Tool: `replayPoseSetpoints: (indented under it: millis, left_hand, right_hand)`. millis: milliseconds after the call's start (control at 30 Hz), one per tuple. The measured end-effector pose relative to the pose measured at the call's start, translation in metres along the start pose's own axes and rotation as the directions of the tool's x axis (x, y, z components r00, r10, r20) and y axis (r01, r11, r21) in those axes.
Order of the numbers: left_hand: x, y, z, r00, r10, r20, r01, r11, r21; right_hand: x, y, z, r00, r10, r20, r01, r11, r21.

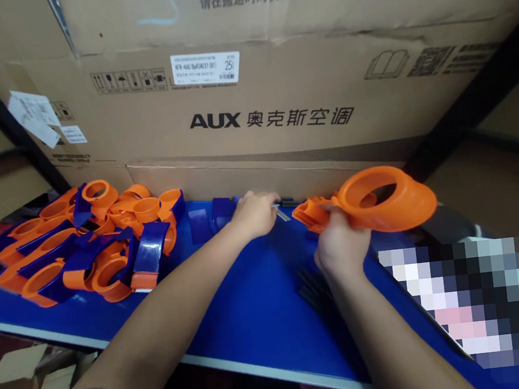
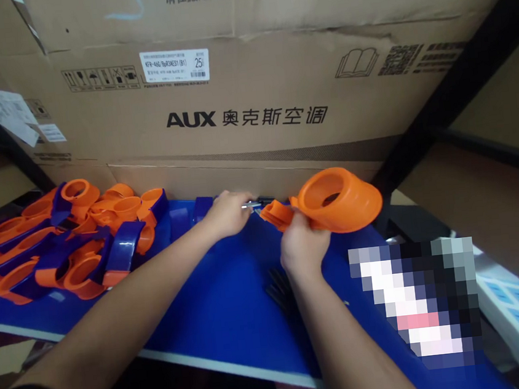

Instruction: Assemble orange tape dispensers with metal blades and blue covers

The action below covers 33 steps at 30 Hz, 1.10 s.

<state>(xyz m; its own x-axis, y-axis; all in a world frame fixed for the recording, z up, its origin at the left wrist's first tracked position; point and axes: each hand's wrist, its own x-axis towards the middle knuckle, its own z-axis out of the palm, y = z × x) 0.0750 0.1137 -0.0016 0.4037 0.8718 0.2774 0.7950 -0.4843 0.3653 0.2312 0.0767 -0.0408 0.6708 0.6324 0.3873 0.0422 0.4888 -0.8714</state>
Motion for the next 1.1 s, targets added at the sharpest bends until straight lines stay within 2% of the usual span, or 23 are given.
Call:
replayPoseSetpoints:
  millis: [100,300,433,600,733,867,933,1000,1100]
  left_hand:
    - [0.030,0.000,0.025,0.986,0.107,0.127,-0.117,0.990,0.076]
    - [0.059,0.000,0.042,0.932,0.174,0.318,-0.234,0.959,0.160]
    - [0.057,0.001,0.045,0.913,0.168,0.371,-0.233,0.962,0.139]
    - [0.039,0.013,0.046,0.904,0.147,0.400,-0.161,0.987,0.001]
    - [0.016,0.008,0.035,0.939,0.144,0.313,-0.086,0.977,-0.194]
    - [-0.015,-0.016,0.016,0.996,0.045,0.080,-0.007,0.907,-0.422]
    - [-0.032,-0.028,0.011,0.998,-0.059,-0.030,0.034,0.844,-0.535]
    - [-0.048,-0.036,0.011,0.980,-0.175,-0.095,0.071,0.756,-0.651]
    - [-0.069,-0.040,0.016,0.940,-0.326,-0.097,0.119,0.583,-0.804]
  right_hand:
    - [0.005,0.001,0.002,0.993,0.097,-0.061,-0.094,0.994,0.056]
    - [0.001,-0.010,-0.006,0.972,0.224,0.066,-0.231,0.966,0.113]
    - [-0.002,-0.015,-0.007,0.954,0.277,0.117,-0.293,0.945,0.143]
    - [-0.004,-0.018,-0.003,0.936,0.310,0.165,-0.336,0.927,0.168]
    - [-0.007,-0.020,-0.001,0.923,0.328,0.202,-0.362,0.918,0.163]
    - [-0.013,-0.021,-0.001,0.881,0.391,0.265,-0.434,0.892,0.128]
    - [-0.018,-0.022,-0.001,0.836,0.449,0.315,-0.499,0.861,0.097]
    - [-0.023,-0.023,0.000,0.770,0.519,0.372,-0.576,0.815,0.055]
    - [-0.031,-0.024,0.002,0.666,0.603,0.439,-0.669,0.744,-0.006]
